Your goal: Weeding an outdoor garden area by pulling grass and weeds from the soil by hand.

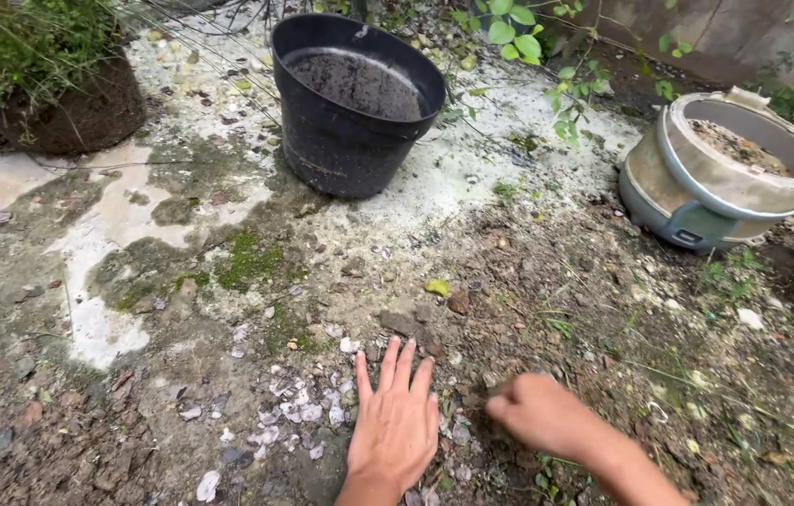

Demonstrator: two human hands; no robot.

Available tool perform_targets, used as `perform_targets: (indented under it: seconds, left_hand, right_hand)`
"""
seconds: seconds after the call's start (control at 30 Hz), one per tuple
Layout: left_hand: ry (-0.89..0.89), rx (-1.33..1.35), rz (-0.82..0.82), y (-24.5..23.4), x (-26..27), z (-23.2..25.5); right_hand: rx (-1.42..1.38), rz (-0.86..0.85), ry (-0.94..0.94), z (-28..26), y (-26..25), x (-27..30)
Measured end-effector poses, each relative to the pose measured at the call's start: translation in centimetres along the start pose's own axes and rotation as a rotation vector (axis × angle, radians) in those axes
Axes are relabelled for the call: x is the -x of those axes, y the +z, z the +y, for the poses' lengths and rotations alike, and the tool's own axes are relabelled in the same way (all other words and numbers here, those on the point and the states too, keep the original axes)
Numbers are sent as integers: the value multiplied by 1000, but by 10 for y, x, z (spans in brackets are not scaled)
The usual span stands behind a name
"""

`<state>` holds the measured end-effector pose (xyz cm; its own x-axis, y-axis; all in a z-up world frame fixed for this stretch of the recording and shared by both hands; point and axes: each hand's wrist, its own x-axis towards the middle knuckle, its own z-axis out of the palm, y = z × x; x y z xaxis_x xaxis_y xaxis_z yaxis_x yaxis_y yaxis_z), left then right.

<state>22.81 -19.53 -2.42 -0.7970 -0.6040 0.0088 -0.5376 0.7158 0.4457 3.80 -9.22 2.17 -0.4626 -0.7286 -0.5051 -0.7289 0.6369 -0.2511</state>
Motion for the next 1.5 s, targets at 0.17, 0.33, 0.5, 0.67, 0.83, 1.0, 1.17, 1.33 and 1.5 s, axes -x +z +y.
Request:
perform_targets:
  seconds: [0.17,0.33,0.5,0.67,0.83,1.0,1.17,1.33,1.5]
  left_hand:
    - [34,-27,3,2,0,0]
    - [71,-14,10,-1,1,0]
    - [78,-33,31,3,0,-1]
    - [30,18,-29,-16,4,8]
    - [11,4,-71,-18,4,10]
    - [133,32,40,-4,1,4]
    - [289,7,153,39,-19,-22]
    - [107,-78,-126,91,-50,-53]
    - [497,-131,619,104,-49,-64]
  right_hand:
    - [218,-5,41,-51,16,23]
    - [304,67,-108,-38,36,15]
    - [-214,209,-175,-4,29,-4]
    - [-158,83,-11,24,-17,5]
    - [138,-98,51,-8,17,26]
    - [96,101,-14,1,51,1]
    - [-191,326,-29,34,13,-48]
    - [-164,478,-142,64,-16,-88]
    - [298,356,122,82,2,-115]
